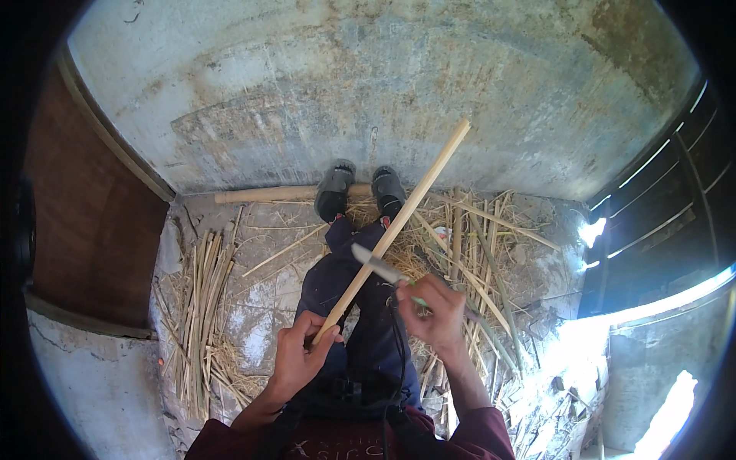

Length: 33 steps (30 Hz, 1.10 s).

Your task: The person shaves a long piece of wood using a small knife. They repeatedly pull the knife along the length of the wood strip, removing thin shavings while sitting on the floor.

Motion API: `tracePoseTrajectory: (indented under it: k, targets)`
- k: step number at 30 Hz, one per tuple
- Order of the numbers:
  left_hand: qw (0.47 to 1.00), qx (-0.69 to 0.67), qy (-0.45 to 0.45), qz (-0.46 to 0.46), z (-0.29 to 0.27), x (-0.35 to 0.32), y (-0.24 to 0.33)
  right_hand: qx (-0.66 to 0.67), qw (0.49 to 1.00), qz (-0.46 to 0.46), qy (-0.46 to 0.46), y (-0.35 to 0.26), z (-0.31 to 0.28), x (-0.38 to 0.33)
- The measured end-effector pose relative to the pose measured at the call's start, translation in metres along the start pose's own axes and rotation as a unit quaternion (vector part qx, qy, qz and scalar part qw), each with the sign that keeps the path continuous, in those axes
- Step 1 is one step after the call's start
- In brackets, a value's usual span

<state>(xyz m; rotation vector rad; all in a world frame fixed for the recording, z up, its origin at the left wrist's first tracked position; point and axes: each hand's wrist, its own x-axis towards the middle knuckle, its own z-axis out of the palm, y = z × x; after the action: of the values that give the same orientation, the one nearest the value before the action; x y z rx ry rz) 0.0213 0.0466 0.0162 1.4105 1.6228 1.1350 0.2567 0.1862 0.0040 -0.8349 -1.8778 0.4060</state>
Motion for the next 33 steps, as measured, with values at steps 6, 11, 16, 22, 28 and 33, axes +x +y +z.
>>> tracePoseTrajectory:
  k: [6, 11, 16, 22, 28, 33]
  targets:
    - [1.000, -0.001, 0.009, 0.001, 0.004, 0.000, -0.007, 0.051, 0.997, -0.039, -0.035, -0.017, 0.008, -0.002]
    - [0.999, 0.001, 0.028, 0.022, 0.011, 0.007, -0.005, 0.033, 0.991, -0.061, -0.118, -0.043, 0.022, -0.014]
    - [0.996, -0.085, -0.039, -0.005, 0.005, 0.005, -0.002, 0.024, 0.991, -0.058, -0.120, -0.043, 0.024, -0.013]
    - [0.991, -0.127, -0.031, 0.002, 0.003, 0.006, -0.011, 0.030, 0.992, -0.043, -0.116, -0.042, 0.022, -0.016]
    - [0.985, -0.163, -0.041, -0.035, 0.004, 0.001, -0.011, 0.045, 0.992, -0.060, -0.097, -0.045, 0.019, -0.012]
    - [0.984, -0.170, -0.040, -0.030, 0.005, 0.001, -0.008, 0.038, 0.992, -0.076, -0.096, -0.041, 0.015, -0.012]
